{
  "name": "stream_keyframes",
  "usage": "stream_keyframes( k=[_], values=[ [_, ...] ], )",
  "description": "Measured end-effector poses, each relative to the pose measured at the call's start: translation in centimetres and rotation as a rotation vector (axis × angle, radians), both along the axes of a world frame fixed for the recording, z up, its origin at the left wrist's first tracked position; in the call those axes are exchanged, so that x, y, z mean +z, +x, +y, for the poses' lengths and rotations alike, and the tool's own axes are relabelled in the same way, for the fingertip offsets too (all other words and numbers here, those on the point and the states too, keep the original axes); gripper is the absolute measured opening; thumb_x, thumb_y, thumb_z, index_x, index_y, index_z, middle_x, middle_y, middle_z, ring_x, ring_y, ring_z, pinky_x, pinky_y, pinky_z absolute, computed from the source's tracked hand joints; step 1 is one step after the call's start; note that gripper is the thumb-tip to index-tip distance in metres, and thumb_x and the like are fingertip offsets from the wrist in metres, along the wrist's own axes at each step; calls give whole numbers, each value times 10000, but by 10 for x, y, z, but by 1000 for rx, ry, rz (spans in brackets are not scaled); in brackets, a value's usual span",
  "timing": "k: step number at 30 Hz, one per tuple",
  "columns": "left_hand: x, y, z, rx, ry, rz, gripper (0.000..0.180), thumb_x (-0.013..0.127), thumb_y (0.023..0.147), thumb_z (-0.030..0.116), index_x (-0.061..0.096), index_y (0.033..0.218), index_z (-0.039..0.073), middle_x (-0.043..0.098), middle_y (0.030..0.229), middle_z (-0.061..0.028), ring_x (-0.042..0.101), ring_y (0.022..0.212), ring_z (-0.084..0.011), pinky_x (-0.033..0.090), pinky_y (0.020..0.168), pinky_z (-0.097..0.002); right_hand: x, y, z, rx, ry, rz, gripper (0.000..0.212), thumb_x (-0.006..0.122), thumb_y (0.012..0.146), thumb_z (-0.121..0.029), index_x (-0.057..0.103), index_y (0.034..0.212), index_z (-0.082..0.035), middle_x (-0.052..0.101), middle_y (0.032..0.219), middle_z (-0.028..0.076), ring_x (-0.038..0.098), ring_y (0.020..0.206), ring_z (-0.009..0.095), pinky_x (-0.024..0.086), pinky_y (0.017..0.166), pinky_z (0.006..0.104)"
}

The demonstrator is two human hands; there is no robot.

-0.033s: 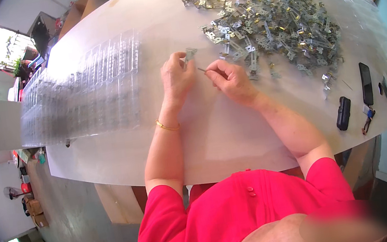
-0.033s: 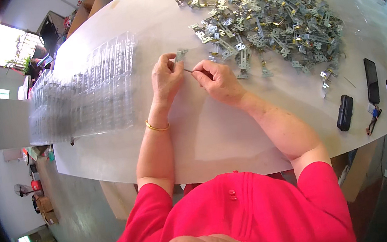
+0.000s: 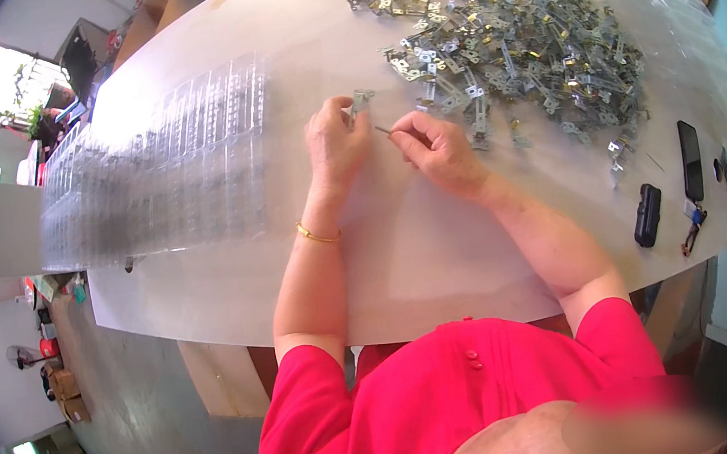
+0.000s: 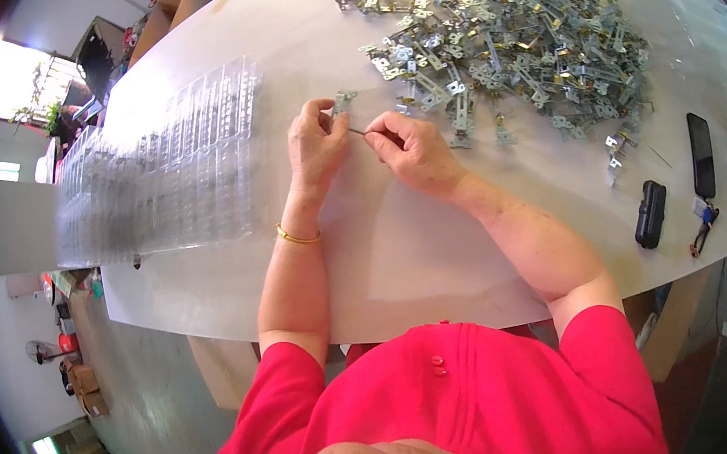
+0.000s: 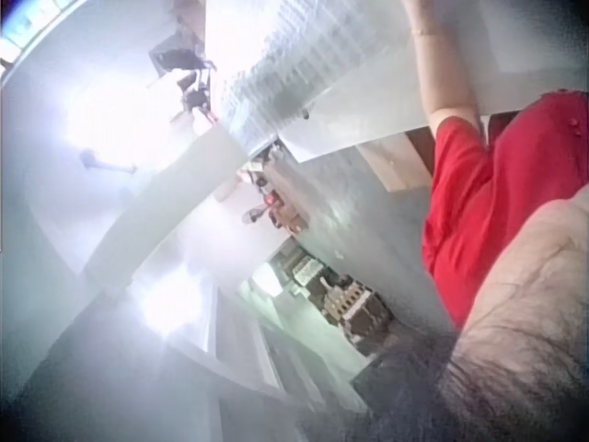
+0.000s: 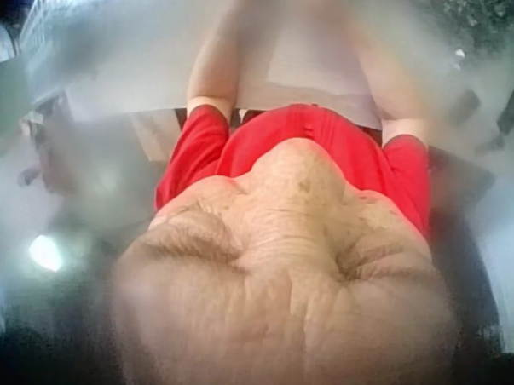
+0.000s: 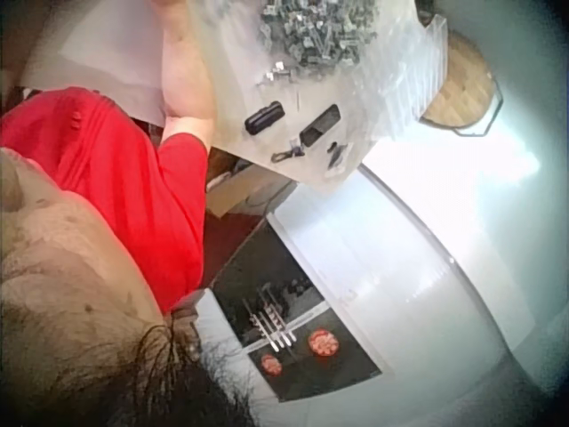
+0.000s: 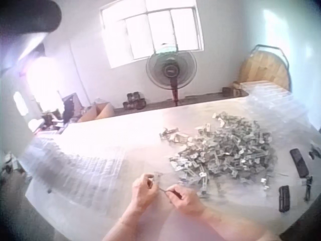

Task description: The person picks up a metal bracket and a pin from the table, inserts the pin into the bracket, and places the assembled piece into a slot in a plastic tray.

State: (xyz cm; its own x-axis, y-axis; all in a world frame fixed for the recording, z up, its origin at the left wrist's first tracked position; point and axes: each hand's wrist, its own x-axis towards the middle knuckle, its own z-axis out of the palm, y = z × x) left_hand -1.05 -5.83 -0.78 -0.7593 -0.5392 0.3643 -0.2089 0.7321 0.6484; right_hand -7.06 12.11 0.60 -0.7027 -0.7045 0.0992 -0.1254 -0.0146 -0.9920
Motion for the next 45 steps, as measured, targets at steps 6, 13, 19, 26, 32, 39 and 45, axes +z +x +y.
stream_keyframes(
  k=[6,13,19,26,32,39,45],
  values=[
    [-8,-4,0,30,-106,79,210,696,828,151,691,963,-10,675,769,-184,660,735,-342,521,693,-442,4,0,3,-21,79,60,118,616,993,-164,661,975,-57,594,692,-18,537,621,61,433,554,251],
    [9,2,5,95,-43,190,157,651,850,103,654,986,26,671,858,-151,628,873,-350,466,832,-462,-6,-1,3,16,16,-90,105,627,1002,-176,660,993,-77,582,699,-43,515,601,40,417,533,216],
    [47,11,12,83,-54,264,140,648,858,88,656,983,25,667,844,-147,632,861,-340,470,818,-452,-7,-2,2,34,3,-91,131,625,1010,-193,648,1010,-64,584,738,-36,521,626,38,430,558,200],
    [98,45,-42,110,-65,235,198,669,887,90,680,1058,-8,696,869,-159,672,753,-218,531,692,-340,-4,-5,4,23,15,-108,126,616,1013,-180,644,991,-59,585,745,-33,524,632,41,438,568,202],
    [102,104,-173,314,-134,169,187,683,894,118,718,1011,-24,733,830,-101,668,731,-150,539,688,-288,-3,-4,2,9,32,-35,119,622,1006,-167,645,963,-59,578,726,-33,521,621,42,440,561,204],
    [89,150,-290,630,-53,-18,227,678,793,207,750,919,32,747,875,-173,729,838,-277,560,802,-361,-4,-2,3,6,23,-31,95,623,1000,-139,641,953,-58,578,716,-30,526,607,42,440,545,206],
    [65,135,-338,683,-134,-210,257,681,762,236,759,915,44,751,920,-176,727,892,-294,557,838,-371,-6,-2,5,1,55,6,78,615,1001,-121,634,969,-52,579,713,-32,533,605,41,443,544,203]
  ],
)
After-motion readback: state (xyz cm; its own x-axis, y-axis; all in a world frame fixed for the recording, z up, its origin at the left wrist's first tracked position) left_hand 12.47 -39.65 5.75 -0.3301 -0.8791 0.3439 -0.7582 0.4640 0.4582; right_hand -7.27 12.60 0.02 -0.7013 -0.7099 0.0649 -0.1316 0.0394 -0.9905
